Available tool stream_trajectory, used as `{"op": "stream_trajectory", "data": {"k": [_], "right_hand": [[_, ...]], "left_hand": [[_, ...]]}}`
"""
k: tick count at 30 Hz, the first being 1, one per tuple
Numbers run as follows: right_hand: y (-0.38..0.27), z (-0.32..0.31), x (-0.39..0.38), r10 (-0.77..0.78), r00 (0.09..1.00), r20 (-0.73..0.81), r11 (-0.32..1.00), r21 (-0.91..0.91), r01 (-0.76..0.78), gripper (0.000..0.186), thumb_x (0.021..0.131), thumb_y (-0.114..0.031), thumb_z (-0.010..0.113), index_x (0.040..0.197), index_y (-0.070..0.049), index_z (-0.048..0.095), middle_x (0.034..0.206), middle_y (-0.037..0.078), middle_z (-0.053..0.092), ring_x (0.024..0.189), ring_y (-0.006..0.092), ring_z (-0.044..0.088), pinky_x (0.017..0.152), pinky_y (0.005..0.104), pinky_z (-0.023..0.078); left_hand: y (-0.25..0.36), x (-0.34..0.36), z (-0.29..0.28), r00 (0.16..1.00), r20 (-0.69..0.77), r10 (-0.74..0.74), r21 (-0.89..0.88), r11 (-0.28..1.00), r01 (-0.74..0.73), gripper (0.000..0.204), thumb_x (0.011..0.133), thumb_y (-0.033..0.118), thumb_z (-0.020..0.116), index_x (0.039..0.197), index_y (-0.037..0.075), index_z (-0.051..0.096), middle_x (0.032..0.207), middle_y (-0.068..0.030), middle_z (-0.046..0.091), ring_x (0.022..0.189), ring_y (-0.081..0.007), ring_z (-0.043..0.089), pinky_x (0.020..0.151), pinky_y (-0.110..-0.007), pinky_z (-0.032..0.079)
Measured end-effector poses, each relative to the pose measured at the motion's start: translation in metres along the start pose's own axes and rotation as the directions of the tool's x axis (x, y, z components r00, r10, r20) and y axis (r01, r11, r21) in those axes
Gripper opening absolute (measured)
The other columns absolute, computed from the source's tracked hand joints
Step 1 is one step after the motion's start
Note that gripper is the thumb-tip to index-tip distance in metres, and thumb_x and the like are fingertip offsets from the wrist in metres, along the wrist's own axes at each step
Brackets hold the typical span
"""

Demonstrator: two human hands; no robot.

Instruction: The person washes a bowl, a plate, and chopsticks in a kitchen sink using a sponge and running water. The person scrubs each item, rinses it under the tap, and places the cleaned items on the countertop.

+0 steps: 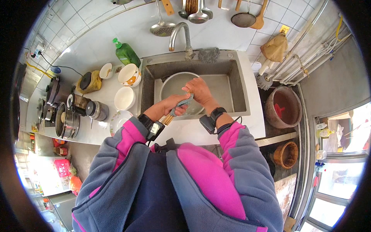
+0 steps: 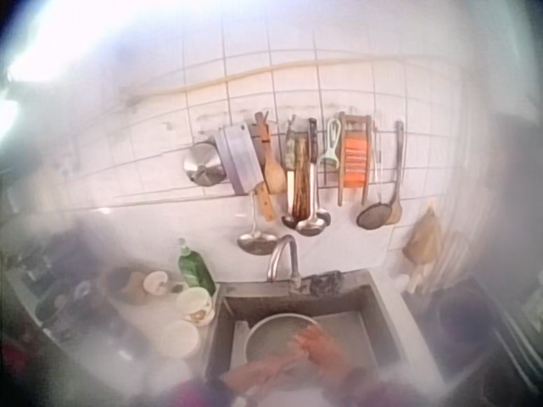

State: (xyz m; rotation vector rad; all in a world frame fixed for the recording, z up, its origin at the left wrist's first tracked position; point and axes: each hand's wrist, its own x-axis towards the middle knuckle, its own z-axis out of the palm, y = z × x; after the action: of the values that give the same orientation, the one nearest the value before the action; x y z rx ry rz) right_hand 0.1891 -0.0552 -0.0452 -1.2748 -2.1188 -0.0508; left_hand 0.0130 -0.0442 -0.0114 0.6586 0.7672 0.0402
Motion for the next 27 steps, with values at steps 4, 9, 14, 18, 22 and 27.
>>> {"op": "stream_trajectory", "data": {"k": [4,9,14,18,22,27], "right_hand": [[0.010,0.009,-0.006,-0.061,0.997,0.049,0.997,-0.040,0.063,0.020,0.084,-0.026,0.060,0.072,-0.012,0.054,0.065,0.007,0.057,0.067,0.0273,0.058,0.067,0.0382,0.044],[0.023,0.004,-0.007,0.028,0.993,0.114,0.999,-0.034,-0.025,0.020,0.086,-0.025,0.058,0.075,-0.009,0.053,0.066,0.012,0.059,0.067,0.0315,0.059,0.061,0.0428,0.044],[0.046,0.000,-0.024,0.118,0.989,0.085,0.993,-0.027,-0.117,0.018,0.088,-0.024,0.054,0.083,-0.007,0.055,0.068,0.015,0.060,0.069,0.0368,0.059,0.062,0.0458,0.045],[0.074,-0.022,-0.062,0.467,0.878,0.107,0.884,-0.083,-0.460,0.026,0.087,-0.032,0.055,0.090,-0.006,0.059,0.077,0.018,0.063,0.076,0.0374,0.061,0.065,0.0457,0.048],[0.076,-0.028,-0.085,0.790,0.569,0.231,0.589,-0.025,-0.808,0.039,0.086,-0.043,0.056,0.095,-0.005,0.064,0.082,0.021,0.064,0.076,0.0387,0.062,0.066,0.0453,0.050],[0.014,0.007,-0.076,0.736,0.555,0.388,0.519,0.205,-0.830,0.049,0.087,-0.048,0.055,0.093,0.000,0.064,0.073,0.015,0.065,0.062,0.0297,0.063,0.057,0.0400,0.049]], "left_hand": [[0.002,-0.004,-0.007,0.993,0.093,-0.074,-0.047,0.996,0.078,0.035,0.089,0.038,0.058,0.082,0.008,0.043,0.066,-0.0003,0.039,0.045,-0.0057,0.033,0.035,-0.019,0.025],[0.012,-0.016,-0.014,0.986,0.115,-0.119,0.072,0.991,0.111,0.032,0.090,0.033,0.059,0.083,0.006,0.044,0.065,-0.0002,0.037,0.046,-0.0049,0.033,0.036,-0.018,0.024],[0.016,-0.023,-0.023,0.984,0.128,-0.123,0.080,0.990,0.114,0.031,0.091,0.032,0.057,0.083,0.005,0.044,0.066,-0.0007,0.037,0.046,-0.0052,0.033,0.037,-0.018,0.024],[0.021,-0.040,-0.060,0.966,0.253,-0.048,-0.227,0.968,0.107,0.029,0.091,0.029,0.055,0.089,0.002,0.047,0.069,-0.0028,0.039,0.051,-0.0084,0.037,0.042,-0.020,0.031],[0.014,-0.043,-0.085,0.956,0.108,0.273,-0.620,0.770,-0.150,0.039,0.093,0.030,0.043,0.109,-0.005,0.050,0.095,-0.0143,0.053,0.080,-0.0250,0.052,0.074,-0.038,0.045],[-0.003,-0.022,-0.074,0.880,0.037,0.474,-0.701,0.640,-0.316,0.053,0.093,0.033,0.024,0.129,-0.001,0.044,0.134,-0.0239,0.042,0.124,-0.0408,0.039,0.106,-0.059,0.023]]}}
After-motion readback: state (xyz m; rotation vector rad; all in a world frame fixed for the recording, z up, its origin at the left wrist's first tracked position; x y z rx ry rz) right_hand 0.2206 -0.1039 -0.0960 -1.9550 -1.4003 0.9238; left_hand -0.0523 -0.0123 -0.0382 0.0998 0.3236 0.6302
